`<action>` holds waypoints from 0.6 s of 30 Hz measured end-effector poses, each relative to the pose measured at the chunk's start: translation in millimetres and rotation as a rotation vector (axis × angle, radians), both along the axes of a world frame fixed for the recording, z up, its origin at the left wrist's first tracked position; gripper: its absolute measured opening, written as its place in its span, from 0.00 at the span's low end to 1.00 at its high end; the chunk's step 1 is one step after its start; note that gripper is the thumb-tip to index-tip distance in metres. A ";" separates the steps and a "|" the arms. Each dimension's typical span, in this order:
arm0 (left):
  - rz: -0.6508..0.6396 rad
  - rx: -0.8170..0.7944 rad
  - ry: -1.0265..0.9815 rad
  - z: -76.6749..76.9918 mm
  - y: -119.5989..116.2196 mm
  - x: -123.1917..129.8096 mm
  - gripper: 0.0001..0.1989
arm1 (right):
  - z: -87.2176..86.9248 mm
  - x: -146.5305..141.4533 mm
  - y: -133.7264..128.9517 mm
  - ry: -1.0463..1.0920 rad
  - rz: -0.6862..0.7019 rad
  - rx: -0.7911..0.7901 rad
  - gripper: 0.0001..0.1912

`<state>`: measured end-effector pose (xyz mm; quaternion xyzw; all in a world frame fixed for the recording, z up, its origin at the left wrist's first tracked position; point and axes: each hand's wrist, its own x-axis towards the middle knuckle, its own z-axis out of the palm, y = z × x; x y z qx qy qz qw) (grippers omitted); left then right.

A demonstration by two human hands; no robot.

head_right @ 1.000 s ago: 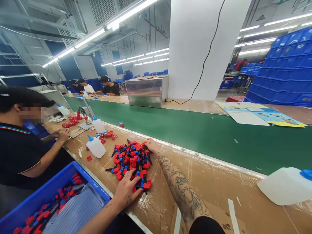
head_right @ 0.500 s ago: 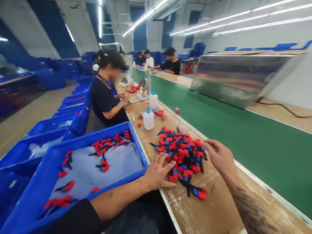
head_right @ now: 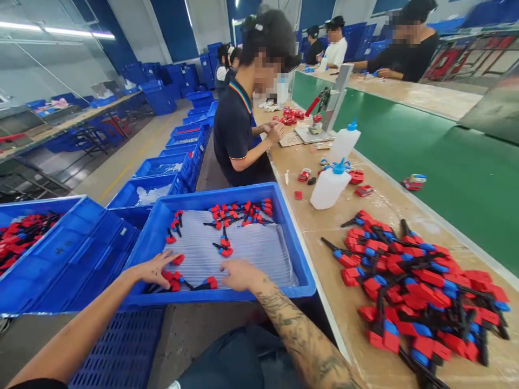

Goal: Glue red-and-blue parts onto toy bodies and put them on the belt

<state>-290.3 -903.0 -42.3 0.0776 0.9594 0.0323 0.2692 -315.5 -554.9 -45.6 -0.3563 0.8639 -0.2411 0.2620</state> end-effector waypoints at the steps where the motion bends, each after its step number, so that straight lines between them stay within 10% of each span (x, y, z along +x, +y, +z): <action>1: -0.012 -0.011 -0.048 -9.6 -8.2 2.5 0.58 | -9.7 -4.1 -19.2 -0.021 0.050 0.016 0.22; 8: -0.262 -0.031 -0.078 -40.9 -3.4 2.2 0.44 | -53.6 -21.1 -90.7 -0.118 0.341 0.145 0.24; 18: -0.064 -0.206 0.025 -45.6 26.4 16.9 0.32 | -61.2 -26.6 -61.5 -0.150 0.241 0.194 0.15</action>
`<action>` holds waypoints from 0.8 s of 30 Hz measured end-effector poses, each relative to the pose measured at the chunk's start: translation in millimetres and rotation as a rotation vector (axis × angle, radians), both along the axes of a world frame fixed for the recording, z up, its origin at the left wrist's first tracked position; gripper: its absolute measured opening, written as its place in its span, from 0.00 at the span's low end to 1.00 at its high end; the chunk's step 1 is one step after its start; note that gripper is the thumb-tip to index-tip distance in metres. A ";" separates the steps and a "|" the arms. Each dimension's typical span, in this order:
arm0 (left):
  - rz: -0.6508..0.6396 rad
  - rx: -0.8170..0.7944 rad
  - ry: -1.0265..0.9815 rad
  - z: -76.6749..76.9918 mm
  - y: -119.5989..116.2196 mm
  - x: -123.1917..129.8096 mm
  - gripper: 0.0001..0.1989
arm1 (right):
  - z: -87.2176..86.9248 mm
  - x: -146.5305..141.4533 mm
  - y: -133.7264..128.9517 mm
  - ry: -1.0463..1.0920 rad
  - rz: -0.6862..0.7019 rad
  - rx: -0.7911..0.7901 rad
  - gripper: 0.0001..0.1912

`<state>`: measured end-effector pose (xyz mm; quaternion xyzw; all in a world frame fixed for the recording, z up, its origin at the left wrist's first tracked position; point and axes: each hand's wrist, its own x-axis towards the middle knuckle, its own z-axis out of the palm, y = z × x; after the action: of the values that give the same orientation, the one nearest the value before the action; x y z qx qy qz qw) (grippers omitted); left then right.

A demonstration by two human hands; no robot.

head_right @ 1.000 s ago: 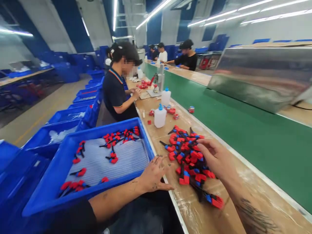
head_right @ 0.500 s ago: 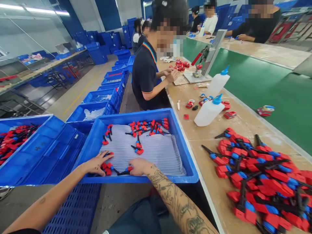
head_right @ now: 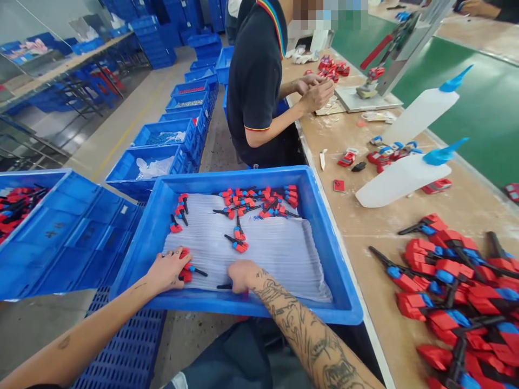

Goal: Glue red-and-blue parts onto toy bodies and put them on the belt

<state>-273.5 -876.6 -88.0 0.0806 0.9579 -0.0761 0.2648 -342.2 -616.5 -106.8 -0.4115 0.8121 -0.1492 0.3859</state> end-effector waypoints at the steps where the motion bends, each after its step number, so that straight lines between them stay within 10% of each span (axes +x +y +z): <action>1: 0.023 -0.016 -0.003 -1.2 -1.3 -0.1 0.33 | 0.7 -3.7 4.6 -0.008 -0.026 -0.013 0.14; 13: -0.049 0.070 -0.135 0.7 -23.0 -4.1 0.33 | 6.2 -54.5 4.4 0.135 -0.637 -0.155 0.14; 24: -0.130 0.252 -0.315 9.8 -28.9 -11.7 0.32 | -6.5 -38.5 -3.5 0.309 -0.519 -0.068 0.33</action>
<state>-285.2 -905.5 -78.2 0.1858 0.8994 0.0407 0.3936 -380.7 -620.0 -113.3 -0.2209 0.9337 -0.2053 0.1928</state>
